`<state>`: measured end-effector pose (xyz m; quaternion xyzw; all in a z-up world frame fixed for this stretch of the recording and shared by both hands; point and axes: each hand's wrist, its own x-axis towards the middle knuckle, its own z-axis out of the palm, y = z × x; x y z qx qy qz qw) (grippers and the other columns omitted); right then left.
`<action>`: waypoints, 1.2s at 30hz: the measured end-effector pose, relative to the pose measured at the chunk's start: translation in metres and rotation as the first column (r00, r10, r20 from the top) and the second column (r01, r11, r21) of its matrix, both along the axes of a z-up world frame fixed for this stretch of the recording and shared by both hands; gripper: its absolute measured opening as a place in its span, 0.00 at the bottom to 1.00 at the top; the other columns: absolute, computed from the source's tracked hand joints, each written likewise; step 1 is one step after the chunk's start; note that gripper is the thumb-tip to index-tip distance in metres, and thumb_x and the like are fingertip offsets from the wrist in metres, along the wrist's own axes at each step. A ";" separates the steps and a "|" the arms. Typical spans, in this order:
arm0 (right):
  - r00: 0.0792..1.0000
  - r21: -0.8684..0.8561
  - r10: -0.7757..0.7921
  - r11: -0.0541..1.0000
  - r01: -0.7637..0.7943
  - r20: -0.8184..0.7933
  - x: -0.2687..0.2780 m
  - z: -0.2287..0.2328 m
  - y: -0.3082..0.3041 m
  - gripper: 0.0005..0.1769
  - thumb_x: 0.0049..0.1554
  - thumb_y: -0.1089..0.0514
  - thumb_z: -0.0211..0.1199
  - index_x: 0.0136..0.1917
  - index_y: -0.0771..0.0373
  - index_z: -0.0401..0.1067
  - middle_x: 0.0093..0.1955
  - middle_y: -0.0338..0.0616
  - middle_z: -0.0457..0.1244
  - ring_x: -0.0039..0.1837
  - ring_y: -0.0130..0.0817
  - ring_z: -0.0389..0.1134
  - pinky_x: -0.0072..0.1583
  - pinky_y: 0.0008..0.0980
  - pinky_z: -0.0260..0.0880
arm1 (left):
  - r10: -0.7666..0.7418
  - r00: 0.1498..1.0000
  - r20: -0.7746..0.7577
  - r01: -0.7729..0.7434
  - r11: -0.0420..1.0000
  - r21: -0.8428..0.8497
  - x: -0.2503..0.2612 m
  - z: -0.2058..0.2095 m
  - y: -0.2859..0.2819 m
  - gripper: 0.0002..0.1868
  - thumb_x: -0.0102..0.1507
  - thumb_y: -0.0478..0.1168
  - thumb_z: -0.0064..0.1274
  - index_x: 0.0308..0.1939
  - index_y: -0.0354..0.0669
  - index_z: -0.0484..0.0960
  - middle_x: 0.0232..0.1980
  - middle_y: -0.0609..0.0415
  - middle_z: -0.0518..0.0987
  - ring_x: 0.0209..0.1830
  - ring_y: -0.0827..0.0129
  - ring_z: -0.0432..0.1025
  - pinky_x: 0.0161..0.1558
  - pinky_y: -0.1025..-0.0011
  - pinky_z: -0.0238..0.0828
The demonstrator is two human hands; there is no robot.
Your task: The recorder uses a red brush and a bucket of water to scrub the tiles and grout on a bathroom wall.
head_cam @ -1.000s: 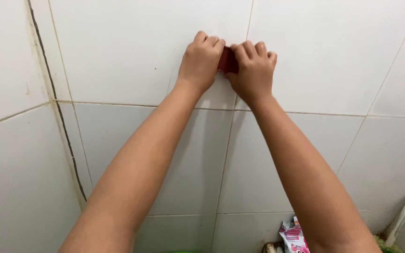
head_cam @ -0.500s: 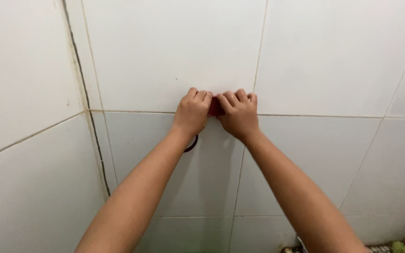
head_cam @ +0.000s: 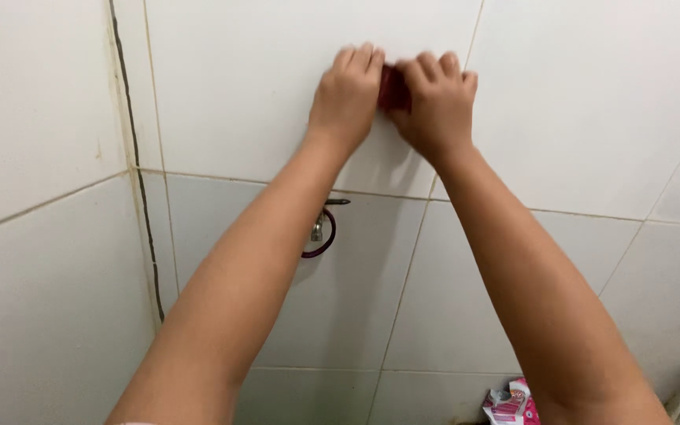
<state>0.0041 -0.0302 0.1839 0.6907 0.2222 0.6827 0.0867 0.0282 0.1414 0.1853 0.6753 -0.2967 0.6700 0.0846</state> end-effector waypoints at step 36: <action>0.971 -0.143 0.178 0.969 -0.201 -0.160 -0.010 -0.137 0.185 0.13 0.49 0.60 0.67 0.49 0.57 0.70 0.49 0.39 0.63 0.54 0.41 0.64 0.51 0.42 0.63 | 0.061 0.961 -0.269 -0.097 0.988 -0.122 -0.079 -0.170 0.177 0.27 0.51 0.25 0.64 0.55 0.37 0.80 0.56 0.49 0.78 0.58 0.51 0.72 0.59 0.60 0.72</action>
